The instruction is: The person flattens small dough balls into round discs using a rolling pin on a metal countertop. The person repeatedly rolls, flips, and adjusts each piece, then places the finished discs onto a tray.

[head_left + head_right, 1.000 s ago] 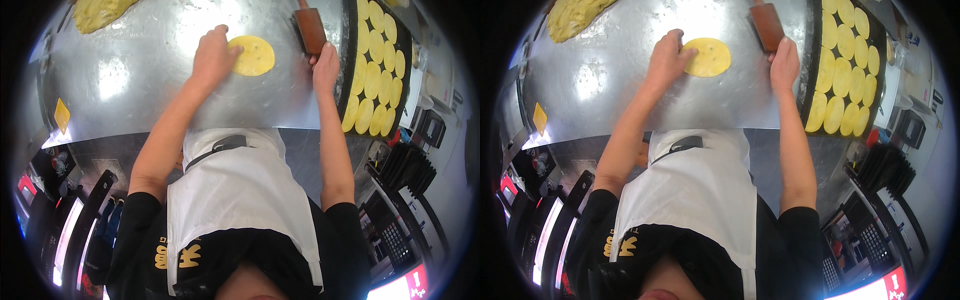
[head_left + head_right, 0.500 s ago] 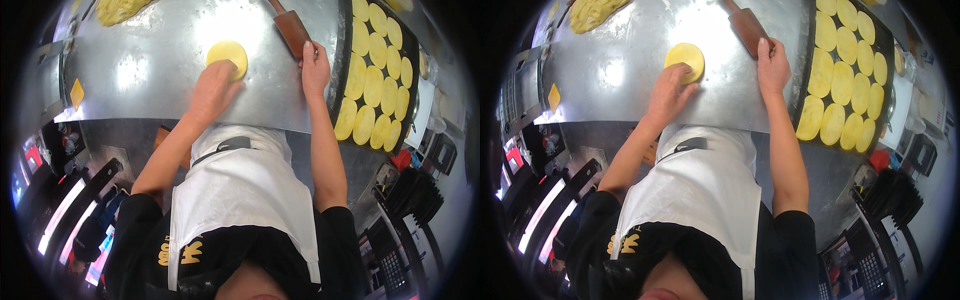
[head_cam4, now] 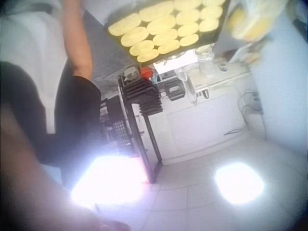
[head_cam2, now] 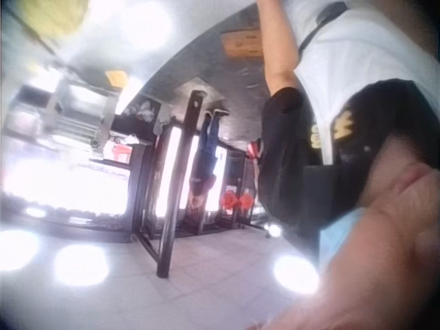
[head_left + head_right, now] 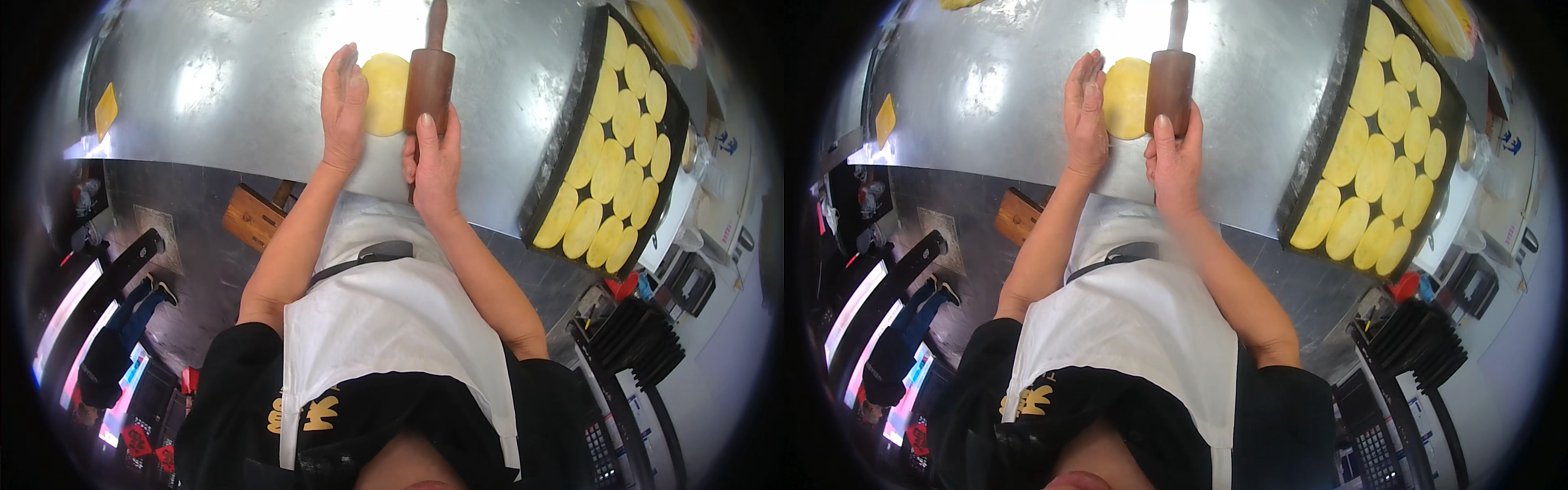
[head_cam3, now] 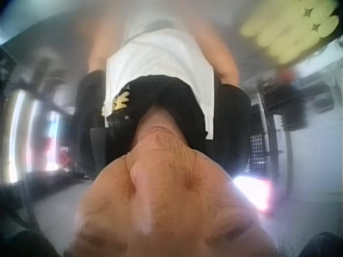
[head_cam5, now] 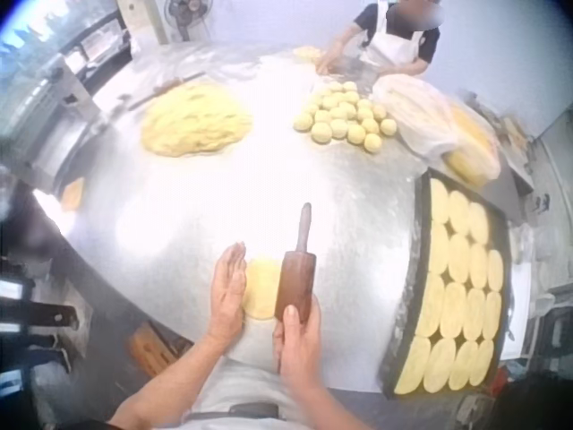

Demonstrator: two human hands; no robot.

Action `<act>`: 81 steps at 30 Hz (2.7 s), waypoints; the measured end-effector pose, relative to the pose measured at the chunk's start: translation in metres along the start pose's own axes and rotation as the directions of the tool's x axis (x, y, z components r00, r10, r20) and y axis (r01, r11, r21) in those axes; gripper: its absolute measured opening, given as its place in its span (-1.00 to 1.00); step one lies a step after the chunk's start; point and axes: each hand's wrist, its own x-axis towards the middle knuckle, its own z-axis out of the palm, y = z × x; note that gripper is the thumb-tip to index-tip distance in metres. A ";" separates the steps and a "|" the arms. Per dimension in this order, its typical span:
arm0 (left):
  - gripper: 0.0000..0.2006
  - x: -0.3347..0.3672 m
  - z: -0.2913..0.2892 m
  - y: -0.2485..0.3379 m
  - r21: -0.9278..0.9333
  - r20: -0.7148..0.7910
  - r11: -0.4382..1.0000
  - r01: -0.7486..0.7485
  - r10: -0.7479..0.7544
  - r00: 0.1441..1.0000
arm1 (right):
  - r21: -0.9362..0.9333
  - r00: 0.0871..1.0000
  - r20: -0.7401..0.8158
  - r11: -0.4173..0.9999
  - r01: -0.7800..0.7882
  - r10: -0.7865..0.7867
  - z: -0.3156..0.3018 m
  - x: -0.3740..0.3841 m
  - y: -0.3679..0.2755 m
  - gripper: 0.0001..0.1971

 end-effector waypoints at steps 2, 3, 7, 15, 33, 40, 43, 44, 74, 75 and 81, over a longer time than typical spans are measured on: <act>-0.39 0.005 -0.003 0.004 -0.027 0.002 0.998 0.055 -0.055 0.998 | -0.028 0.999 -0.004 0.999 -0.040 0.040 -0.006 0.003 -0.004 -0.25; -0.43 0.007 -0.004 0.002 0.001 -0.050 0.998 0.057 -0.057 0.997 | -0.043 0.998 0.002 0.997 -0.057 0.058 -0.011 0.004 -0.009 -0.25; -0.55 0.040 -0.028 0.001 0.615 0.096 0.773 -0.154 0.121 0.988 | -0.435 0.984 -0.162 0.900 -0.004 -0.073 -0.051 0.011 -0.035 -0.29; -0.84 0.068 -0.027 0.008 0.711 0.406 0.633 -0.305 -0.016 0.914 | -0.764 0.949 -0.048 0.623 0.167 -0.312 -0.098 0.042 -0.052 -0.38; -0.02 0.025 0.031 0.005 0.853 0.447 0.256 -0.455 0.093 0.890 | -0.872 0.896 -0.029 0.449 0.195 -0.444 -0.078 0.042 -0.057 -0.33; -0.04 0.016 0.030 -0.007 0.863 0.428 0.262 -0.431 0.071 0.901 | -0.918 0.888 0.033 0.338 0.208 -0.458 -0.081 0.057 -0.060 -0.31; -0.19 0.022 0.009 0.005 0.761 0.242 0.592 -0.266 0.121 0.963 | -0.770 0.862 0.180 0.477 0.423 -0.475 -0.084 0.079 -0.063 -0.29; -0.36 0.025 -0.003 0.023 0.756 0.141 0.610 -0.240 0.206 0.968 | -0.820 0.866 0.263 0.374 0.433 -0.426 -0.081 0.076 -0.074 -0.28; -0.57 -0.010 -0.086 0.026 0.868 0.397 0.256 -0.424 0.154 0.905 | -0.822 0.780 0.536 0.011 0.569 -0.322 -0.041 0.025 -0.033 -0.34; -0.58 -0.007 -0.082 0.030 0.889 0.343 0.309 -0.336 0.034 0.939 | -0.851 0.822 0.487 0.053 0.523 -0.296 -0.037 0.030 -0.039 -0.35; -0.65 0.091 -0.047 0.040 0.720 0.255 0.675 -0.165 -0.036 0.966 | -0.744 0.967 -0.142 0.667 0.035 -0.209 -0.067 0.058 -0.064 -0.47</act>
